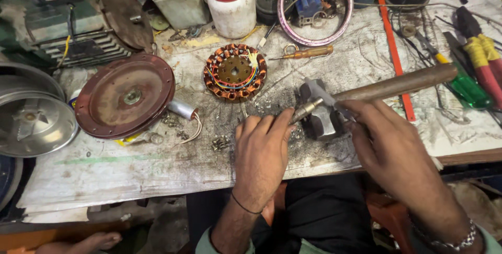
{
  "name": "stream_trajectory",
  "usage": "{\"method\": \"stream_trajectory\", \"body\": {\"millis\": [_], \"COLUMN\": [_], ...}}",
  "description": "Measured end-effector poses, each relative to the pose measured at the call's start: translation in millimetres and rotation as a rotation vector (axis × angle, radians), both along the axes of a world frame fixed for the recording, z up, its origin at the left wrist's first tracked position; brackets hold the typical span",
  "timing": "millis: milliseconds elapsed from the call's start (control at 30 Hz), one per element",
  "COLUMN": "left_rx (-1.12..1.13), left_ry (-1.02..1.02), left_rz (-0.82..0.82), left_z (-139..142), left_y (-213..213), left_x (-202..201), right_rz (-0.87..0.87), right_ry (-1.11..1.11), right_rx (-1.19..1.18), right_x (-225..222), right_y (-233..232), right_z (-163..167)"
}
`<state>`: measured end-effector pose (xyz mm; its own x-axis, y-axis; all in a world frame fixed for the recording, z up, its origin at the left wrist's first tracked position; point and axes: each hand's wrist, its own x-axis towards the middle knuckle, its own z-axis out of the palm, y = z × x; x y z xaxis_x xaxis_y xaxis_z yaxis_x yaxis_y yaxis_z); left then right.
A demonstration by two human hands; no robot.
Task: The person handles a motor stator, rotating it to inspect the copper windings and internal structure. They then use a hammer to strike a metal rod placed on the stator, likely to adjust or seat a component.
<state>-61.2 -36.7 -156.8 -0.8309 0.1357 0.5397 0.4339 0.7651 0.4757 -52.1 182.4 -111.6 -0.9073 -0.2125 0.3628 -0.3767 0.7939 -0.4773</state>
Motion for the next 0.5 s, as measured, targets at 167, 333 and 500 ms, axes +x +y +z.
{"method": "stream_trajectory", "body": {"millis": [167,333,500], "left_rx": [-0.019,-0.027,-0.120], "left_ry": [-0.011,0.074,0.021], "left_rz": [-0.001,-0.027,0.017], "left_z": [-4.2,-0.5,10.2], "left_y": [0.0,2.9,14.2], "left_x": [-1.4,-4.6,-8.3], "right_rz": [-0.090,-0.070,-0.136], "right_ry": [0.086,0.154,0.109], "right_rx": [0.069,0.136,0.341], "right_x": [15.4,18.1,18.8], "right_y": [-8.0,-13.2,-15.0], "right_z": [5.0,-12.8,-19.6]}}
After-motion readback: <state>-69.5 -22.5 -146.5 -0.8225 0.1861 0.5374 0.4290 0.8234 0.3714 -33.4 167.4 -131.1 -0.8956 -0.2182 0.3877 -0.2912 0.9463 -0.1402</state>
